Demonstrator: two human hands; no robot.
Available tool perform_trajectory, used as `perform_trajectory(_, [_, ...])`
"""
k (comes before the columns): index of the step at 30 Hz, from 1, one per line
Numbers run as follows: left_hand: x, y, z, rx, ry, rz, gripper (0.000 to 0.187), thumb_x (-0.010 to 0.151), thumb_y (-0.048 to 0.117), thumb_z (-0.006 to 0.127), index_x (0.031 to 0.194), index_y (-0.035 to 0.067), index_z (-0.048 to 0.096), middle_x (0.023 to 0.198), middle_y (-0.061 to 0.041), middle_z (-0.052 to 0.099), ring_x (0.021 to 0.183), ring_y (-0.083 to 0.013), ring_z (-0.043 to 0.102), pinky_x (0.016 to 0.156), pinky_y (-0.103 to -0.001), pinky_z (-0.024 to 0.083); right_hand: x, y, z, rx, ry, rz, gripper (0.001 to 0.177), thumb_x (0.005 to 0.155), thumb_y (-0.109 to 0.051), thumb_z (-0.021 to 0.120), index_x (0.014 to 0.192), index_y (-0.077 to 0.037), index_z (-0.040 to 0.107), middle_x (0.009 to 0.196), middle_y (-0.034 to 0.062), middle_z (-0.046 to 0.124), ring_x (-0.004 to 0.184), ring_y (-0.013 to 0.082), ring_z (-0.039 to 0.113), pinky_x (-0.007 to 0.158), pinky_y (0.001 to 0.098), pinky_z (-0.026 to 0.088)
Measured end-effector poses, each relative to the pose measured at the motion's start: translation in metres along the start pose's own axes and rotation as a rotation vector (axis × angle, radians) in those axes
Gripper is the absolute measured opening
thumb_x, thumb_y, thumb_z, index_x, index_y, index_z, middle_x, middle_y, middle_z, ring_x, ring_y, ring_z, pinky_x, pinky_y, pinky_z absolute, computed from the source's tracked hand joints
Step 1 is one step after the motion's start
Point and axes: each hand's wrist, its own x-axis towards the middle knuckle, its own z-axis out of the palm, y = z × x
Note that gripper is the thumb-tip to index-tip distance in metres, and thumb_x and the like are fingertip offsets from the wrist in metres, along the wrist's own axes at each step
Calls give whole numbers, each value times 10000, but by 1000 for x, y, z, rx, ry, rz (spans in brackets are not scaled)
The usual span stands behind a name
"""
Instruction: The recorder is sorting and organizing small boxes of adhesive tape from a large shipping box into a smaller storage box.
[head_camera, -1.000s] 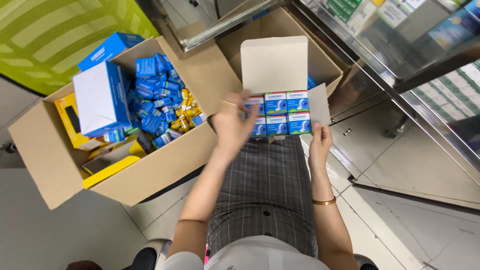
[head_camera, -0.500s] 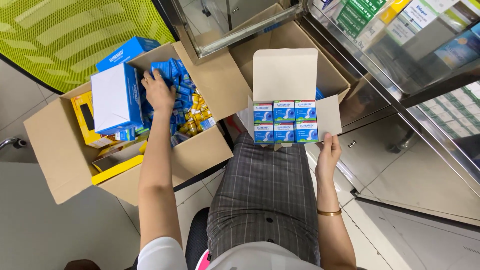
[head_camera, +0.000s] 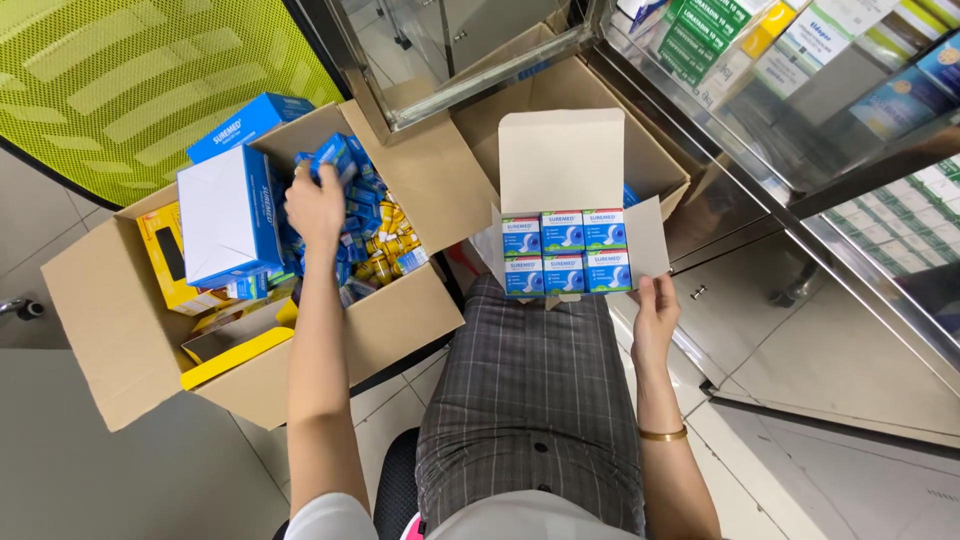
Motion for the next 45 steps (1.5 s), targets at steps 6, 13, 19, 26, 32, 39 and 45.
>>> perform_trajectory(6, [-41,33,-16,-1084,-571,-314,421,1079,422,502,1018,28,636,699,-70,673,489,-143,629,449,-250,504,1,-4,13,-10,9,-4,361,1041,-134,630,1372,3,590,1201,63,679,1090,111,620,968,264,482])
perform_trajectory(13, [-122,125,-21,-840,-779,96,347,866,116,749,1160,35,583,737,58,681,533,-18,535,448,-189,388,4,10,10,-40,34,6,306,1047,-173,643,1290,12,649,1123,41,707,1021,96,621,917,264,493])
perform_trajectory(19, [-162,197,-32,-428,-659,720,346,831,241,848,1138,110,759,880,-90,688,727,-178,591,624,-325,477,3,7,12,-67,28,26,301,1049,-184,632,1278,9,657,1107,51,721,1005,98,624,910,263,492])
perform_trajectory(26, [-179,209,19,58,-643,1281,182,836,183,766,1011,192,814,1119,-63,728,1202,-234,569,1134,-462,358,1,-1,17,-26,16,19,314,1054,-154,599,1322,7,628,1170,54,706,1069,105,622,958,267,486])
perform_trajectory(32, [-180,213,22,36,-636,1254,494,712,255,852,1178,144,730,1261,-101,655,1257,-269,541,1131,-482,347,6,11,11,-40,19,-2,296,1057,-141,597,1302,20,634,1157,58,710,1061,107,629,951,268,494])
perform_trajectory(39, [-183,196,6,186,-589,1236,832,569,258,926,1334,96,642,1285,-138,623,1174,-290,569,976,-449,457,4,21,10,-24,10,12,287,1066,-151,597,1290,23,643,1127,59,714,1033,104,634,941,272,504])
perform_trajectory(45, [-186,181,-10,95,-519,1194,785,584,213,911,1308,64,646,1213,-102,679,1141,-248,630,939,-384,522,0,5,15,-43,15,46,286,1059,-154,585,1285,11,643,1137,66,724,1053,115,650,955,281,517])
